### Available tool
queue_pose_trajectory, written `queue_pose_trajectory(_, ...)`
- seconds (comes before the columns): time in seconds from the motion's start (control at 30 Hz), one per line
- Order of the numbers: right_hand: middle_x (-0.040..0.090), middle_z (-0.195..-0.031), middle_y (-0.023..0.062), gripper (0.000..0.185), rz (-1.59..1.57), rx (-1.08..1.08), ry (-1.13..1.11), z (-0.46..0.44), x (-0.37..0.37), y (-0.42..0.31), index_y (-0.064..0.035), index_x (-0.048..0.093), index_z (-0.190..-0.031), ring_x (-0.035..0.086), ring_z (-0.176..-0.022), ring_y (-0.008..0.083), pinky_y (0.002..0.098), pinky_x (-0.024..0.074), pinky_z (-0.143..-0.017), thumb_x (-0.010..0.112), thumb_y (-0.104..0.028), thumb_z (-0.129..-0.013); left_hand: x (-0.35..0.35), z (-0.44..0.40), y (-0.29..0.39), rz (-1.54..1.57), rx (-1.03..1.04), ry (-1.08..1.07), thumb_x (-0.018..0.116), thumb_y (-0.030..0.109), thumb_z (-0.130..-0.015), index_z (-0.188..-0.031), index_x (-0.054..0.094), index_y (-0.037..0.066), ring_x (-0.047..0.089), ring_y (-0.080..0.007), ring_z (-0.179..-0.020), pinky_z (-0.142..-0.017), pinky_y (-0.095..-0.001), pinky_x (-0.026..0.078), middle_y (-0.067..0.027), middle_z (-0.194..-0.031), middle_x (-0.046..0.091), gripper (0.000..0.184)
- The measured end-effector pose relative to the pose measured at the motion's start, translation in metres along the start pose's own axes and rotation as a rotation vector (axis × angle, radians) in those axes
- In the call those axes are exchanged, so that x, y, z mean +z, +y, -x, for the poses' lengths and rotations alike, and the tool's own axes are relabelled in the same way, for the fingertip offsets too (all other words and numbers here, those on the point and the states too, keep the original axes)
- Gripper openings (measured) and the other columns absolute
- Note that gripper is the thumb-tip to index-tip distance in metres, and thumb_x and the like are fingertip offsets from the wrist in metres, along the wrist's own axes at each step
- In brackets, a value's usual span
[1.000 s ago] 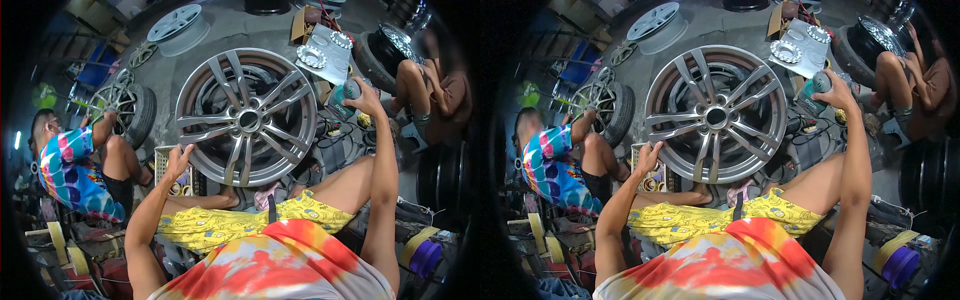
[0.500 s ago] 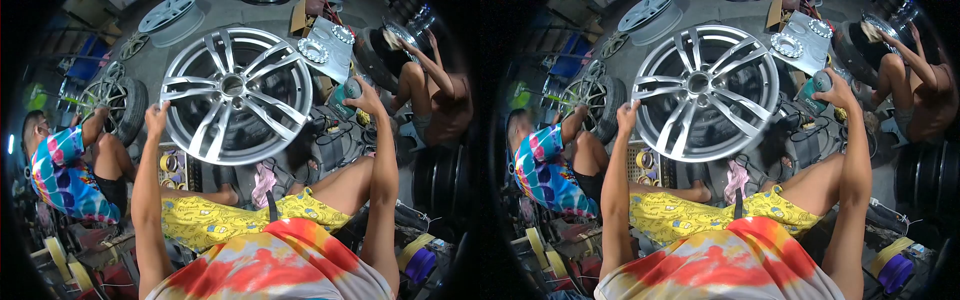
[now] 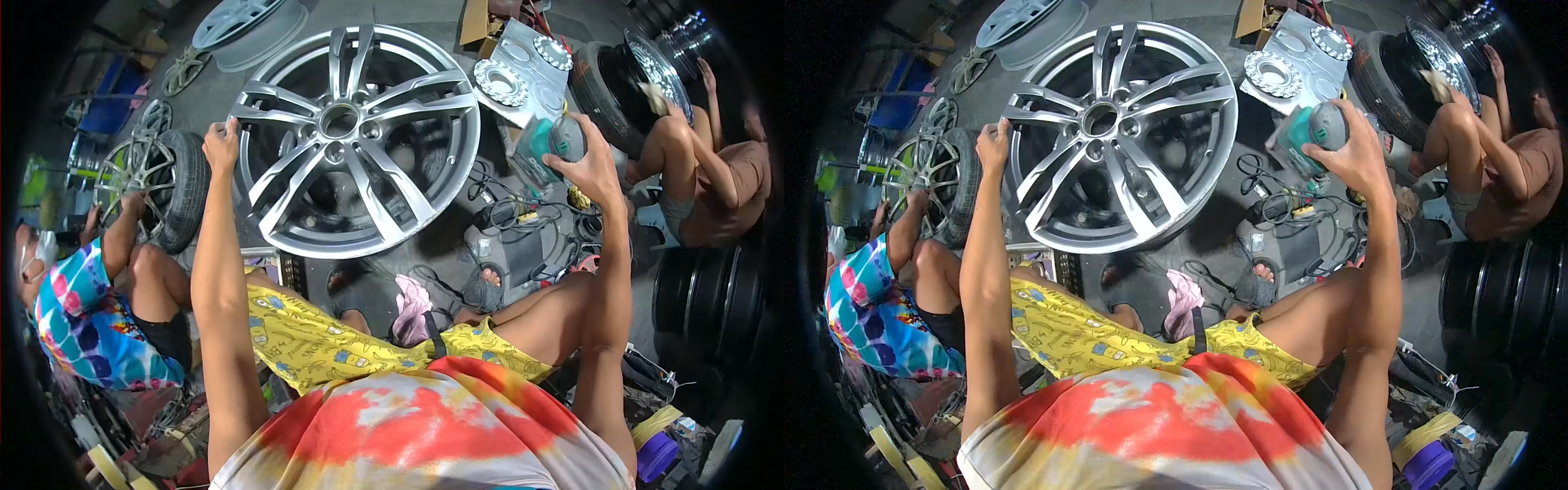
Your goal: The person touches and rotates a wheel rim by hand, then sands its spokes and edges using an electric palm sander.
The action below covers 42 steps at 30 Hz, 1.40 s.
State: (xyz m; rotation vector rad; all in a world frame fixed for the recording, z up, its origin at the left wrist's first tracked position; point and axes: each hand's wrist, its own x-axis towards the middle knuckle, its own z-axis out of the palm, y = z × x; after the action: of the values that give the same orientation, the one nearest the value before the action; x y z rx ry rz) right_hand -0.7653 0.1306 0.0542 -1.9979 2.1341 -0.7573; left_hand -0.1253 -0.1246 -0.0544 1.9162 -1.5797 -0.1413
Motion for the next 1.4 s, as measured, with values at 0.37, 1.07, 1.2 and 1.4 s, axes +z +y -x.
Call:
queue_pose_trajectory(0.37,0.067,-0.126,0.0233,0.079,-0.137,-0.060,0.092,0.005,0.030,-0.063,-0.0047,0.060,-0.133,0.066,-0.119,0.0414,0.0473,0.0520,-0.102,0.093,-0.040,-0.070,-0.023,0.035,0.045,-0.097,0.347,0.001,0.074,0.029,-0.094,-0.132,0.068,0.005,0.061,-0.0440,-0.122,-0.106,-0.0497,0.049,-0.0245,-0.129,0.064,0.046)
queue_pose_trajectory(1.07,0.066,-0.127,0.0263,0.087,0.017,-0.102,0.106,-0.034,0.041,-0.060,-0.0068,0.057,-0.140,0.064,-0.121,0.0446,0.0507,0.0505,-0.103,0.091,-0.049,-0.072,-0.046,0.223,0.229,0.049,0.980,-0.753,0.082,0.053,-0.086,-0.129,0.068,0.002,0.061,-0.0398,-0.125,-0.107,-0.0465,0.050,-0.0206,-0.133,0.061,0.068)
queue_pose_trajectory(1.2,0.067,-0.133,0.0251,0.086,-0.025,-0.124,-0.030,0.000,0.033,-0.082,-0.0056,0.057,-0.141,0.063,-0.125,0.0435,0.0493,0.0492,-0.105,0.091,-0.048,-0.074,-0.028,0.239,0.219,-0.022,1.125,-0.631,0.084,0.055,-0.081,-0.136,0.060,0.001,0.052,-0.0404,-0.136,-0.114,-0.0517,0.043,-0.0204,-0.139,0.056,0.081)
queue_pose_trajectory(1.4,0.066,-0.126,0.0276,0.089,0.002,-0.064,0.146,-0.028,0.044,-0.062,-0.0100,0.056,-0.141,0.064,-0.118,0.0464,0.0514,0.0518,-0.101,0.093,-0.050,-0.070,-0.007,0.266,0.232,-0.174,1.261,-0.590,0.083,0.021,-0.077,-0.119,0.060,0.003,0.056,-0.0332,-0.124,-0.121,-0.0540,0.037,-0.0133,-0.117,0.058,0.051)
